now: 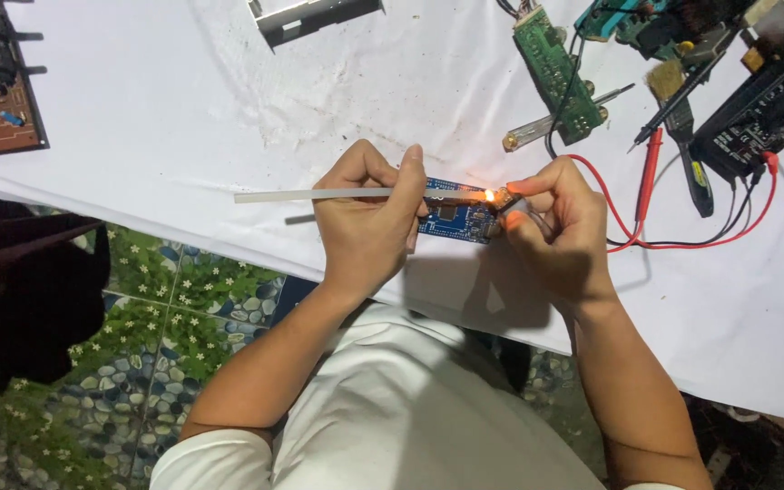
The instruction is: Applying hot melt glue to a circuit board by manually melting a glue stick with a lighter.
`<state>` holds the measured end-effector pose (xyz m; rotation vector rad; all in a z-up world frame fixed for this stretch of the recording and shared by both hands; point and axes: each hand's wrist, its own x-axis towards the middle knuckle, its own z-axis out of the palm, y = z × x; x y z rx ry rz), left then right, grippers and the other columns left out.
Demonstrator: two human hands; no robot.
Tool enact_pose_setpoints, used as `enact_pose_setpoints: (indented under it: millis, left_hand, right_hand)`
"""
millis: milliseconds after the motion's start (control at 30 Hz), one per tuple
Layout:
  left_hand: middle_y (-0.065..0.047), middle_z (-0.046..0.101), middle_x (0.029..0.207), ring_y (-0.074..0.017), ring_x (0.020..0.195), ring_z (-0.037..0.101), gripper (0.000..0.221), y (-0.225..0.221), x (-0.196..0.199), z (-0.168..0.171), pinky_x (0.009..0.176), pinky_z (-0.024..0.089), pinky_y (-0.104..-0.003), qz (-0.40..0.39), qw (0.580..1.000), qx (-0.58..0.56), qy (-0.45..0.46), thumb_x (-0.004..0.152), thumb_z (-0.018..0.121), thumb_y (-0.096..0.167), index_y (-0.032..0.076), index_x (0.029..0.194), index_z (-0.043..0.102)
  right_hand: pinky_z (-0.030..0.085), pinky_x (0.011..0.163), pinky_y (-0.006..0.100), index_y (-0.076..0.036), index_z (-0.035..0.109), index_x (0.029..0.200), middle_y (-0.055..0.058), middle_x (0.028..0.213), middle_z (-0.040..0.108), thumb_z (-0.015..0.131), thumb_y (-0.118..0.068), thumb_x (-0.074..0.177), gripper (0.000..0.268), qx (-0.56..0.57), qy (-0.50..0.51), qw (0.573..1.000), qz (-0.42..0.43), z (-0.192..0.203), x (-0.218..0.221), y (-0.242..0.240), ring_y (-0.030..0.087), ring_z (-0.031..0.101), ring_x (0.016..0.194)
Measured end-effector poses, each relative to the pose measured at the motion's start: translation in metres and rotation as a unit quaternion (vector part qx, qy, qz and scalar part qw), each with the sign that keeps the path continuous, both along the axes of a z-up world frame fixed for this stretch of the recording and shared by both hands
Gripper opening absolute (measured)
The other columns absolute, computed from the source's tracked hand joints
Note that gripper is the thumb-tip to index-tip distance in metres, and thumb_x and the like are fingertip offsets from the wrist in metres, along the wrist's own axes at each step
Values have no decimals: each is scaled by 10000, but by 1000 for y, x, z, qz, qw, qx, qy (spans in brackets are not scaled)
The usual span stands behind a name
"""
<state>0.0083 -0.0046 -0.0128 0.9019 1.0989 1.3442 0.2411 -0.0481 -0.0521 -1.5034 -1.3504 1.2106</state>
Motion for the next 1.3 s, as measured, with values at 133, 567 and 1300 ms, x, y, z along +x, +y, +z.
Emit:
enact_pose_setpoints:
  millis: [133, 567, 1300]
  left_hand:
    - [-94, 604, 495, -76, 311, 511, 275, -1, 1, 1, 304, 396, -182, -9, 1000, 1, 2, 1012, 628, 76, 52, 757, 526]
    - [-103, 589, 497, -73, 300, 501, 280, 0, 8, 4, 291, 387, -184, 2, 1000, -12, -15, 1011, 627, 64, 54, 757, 511]
    - [23, 476, 512, -58, 452, 502, 385, -8, 18, 10, 475, 373, -227, 48, 995, -8, 81, 965, 652, 170, 142, 678, 398]
  right_hand:
    - [345, 361, 163, 54, 577, 1023, 146, 606, 655, 727, -181, 888, 310, 19, 1, 1000, 13, 8, -6, 4, 52, 468, 414]
    - [351, 380, 192, 84, 574, 1006, 194, 606, 652, 646, -107, 864, 248, 32, 5, 999, 12, 10, -7, 0, 118, 478, 380]
    - [373, 510, 249, -75, 473, 1146, 5, 581, 361, 405, 14, 914, 257, -6, 15, 996, -90, 71, -21, 10, 82, 310, 505]
